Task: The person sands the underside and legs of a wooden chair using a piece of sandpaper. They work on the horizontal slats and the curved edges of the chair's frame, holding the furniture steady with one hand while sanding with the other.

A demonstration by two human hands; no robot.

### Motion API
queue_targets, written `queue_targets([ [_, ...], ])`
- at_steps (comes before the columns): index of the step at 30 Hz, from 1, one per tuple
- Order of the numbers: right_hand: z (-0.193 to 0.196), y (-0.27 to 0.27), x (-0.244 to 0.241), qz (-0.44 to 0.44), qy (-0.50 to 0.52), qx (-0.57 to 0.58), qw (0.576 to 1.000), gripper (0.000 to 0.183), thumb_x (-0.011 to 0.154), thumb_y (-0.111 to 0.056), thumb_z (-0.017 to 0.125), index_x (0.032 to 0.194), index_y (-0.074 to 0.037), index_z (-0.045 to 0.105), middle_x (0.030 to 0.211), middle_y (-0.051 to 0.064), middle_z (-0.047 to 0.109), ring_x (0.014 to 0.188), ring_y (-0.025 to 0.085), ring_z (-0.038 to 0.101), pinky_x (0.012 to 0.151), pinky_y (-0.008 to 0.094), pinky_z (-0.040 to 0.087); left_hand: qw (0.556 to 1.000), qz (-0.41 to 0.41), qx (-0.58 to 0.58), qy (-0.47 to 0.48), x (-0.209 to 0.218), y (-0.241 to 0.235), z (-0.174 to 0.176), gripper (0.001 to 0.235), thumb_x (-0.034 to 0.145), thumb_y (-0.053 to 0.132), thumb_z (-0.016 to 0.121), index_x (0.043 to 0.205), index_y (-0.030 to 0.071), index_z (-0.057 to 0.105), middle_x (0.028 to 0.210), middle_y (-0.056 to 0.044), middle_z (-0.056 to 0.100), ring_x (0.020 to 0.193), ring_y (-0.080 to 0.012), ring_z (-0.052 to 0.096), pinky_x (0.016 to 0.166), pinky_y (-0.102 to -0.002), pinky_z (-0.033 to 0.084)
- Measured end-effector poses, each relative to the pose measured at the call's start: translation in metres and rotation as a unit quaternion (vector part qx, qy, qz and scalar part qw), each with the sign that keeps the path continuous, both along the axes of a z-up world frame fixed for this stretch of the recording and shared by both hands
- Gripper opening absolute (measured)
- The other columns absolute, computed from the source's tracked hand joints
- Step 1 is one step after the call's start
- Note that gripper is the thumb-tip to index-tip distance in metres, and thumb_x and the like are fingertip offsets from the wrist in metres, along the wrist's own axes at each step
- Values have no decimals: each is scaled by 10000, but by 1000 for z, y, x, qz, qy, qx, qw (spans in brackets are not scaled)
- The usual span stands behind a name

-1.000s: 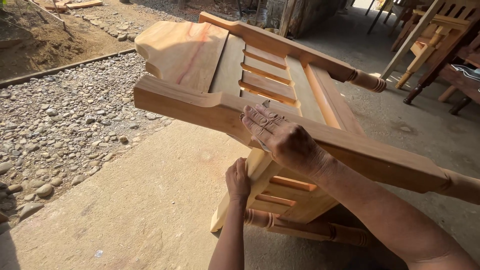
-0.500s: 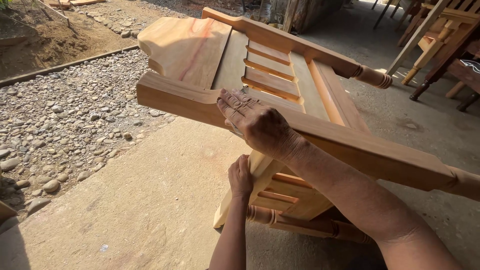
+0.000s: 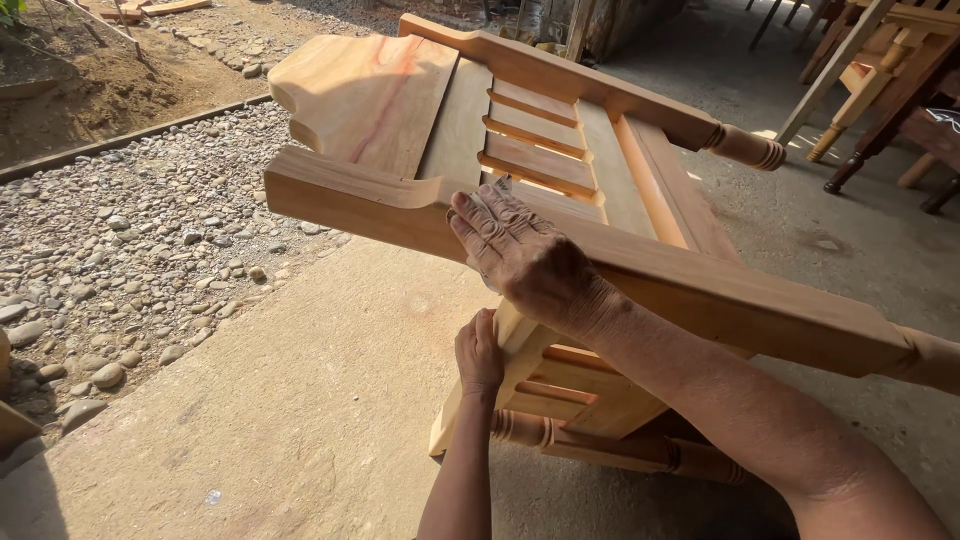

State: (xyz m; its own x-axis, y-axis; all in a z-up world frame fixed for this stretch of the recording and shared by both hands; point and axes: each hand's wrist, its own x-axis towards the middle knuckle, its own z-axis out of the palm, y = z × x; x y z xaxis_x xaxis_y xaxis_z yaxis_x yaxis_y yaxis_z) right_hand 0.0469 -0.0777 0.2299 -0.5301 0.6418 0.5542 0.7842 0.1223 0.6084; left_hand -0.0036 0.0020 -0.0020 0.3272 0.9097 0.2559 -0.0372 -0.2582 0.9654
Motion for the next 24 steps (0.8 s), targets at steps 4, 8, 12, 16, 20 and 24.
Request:
queue_targets([
  [4, 4, 8, -3, -4, -19, -6, 1000, 477, 954, -125, 677, 1407, 3, 599, 1512, 186, 544, 1369, 357, 571, 1150, 472, 486, 1000, 11, 0, -24, 0, -1, 10, 595, 1024, 421, 352, 1027, -39, 729, 857, -287, 702, 803, -427, 667, 764, -477, 490],
  [8, 17, 31, -18, 32, 17, -25, 999, 469, 979, -116, 667, 1420, 23, 590, 1514, 191, 529, 1345, 371, 585, 1113, 445, 513, 999, 3, 9, -33, 1, 0, 0, 573, 1022, 399, 361, 1028, -39, 729, 857, -285, 702, 798, -419, 683, 762, -474, 502],
  [12, 17, 4, 5, 28, 10, -51, 998, 492, 963, -100, 663, 1444, -27, 591, 1538, 159, 514, 1343, 337, 603, 1050, 382, 535, 970, 51, 234, 28, 8, 8, -22, 551, 1074, 346, 286, 1057, -45, 674, 949, -260, 707, 863, -443, 643, 770, -485, 484],
  [16, 11, 19, 2, 15, -5, -37, 999, 481, 981, -137, 662, 1440, -29, 567, 1540, 159, 492, 1365, 338, 582, 1073, 394, 531, 999, 0, 4, -38, 3, 4, 10, 557, 1015, 395, 376, 992, -37, 727, 822, -275, 696, 764, -409, 681, 745, -470, 510],
  [20, 21, 37, -13, 50, 19, -61, 997, 498, 985, -131, 655, 1445, 28, 551, 1539, 166, 493, 1370, 338, 538, 1118, 401, 497, 999, 2, 9, -40, -2, -3, 9, 577, 1033, 397, 347, 1002, -31, 732, 798, -263, 677, 734, -391, 640, 718, -468, 479],
  [24, 41, 1, 18, 101, 86, -161, 978, 457, 946, -57, 639, 1403, -41, 616, 1516, 114, 551, 1401, 283, 535, 1187, 394, 437, 999, -29, -37, -28, -4, -3, 16, 574, 1008, 409, 341, 1002, -12, 731, 725, -236, 660, 653, -340, 600, 660, -453, 471],
])
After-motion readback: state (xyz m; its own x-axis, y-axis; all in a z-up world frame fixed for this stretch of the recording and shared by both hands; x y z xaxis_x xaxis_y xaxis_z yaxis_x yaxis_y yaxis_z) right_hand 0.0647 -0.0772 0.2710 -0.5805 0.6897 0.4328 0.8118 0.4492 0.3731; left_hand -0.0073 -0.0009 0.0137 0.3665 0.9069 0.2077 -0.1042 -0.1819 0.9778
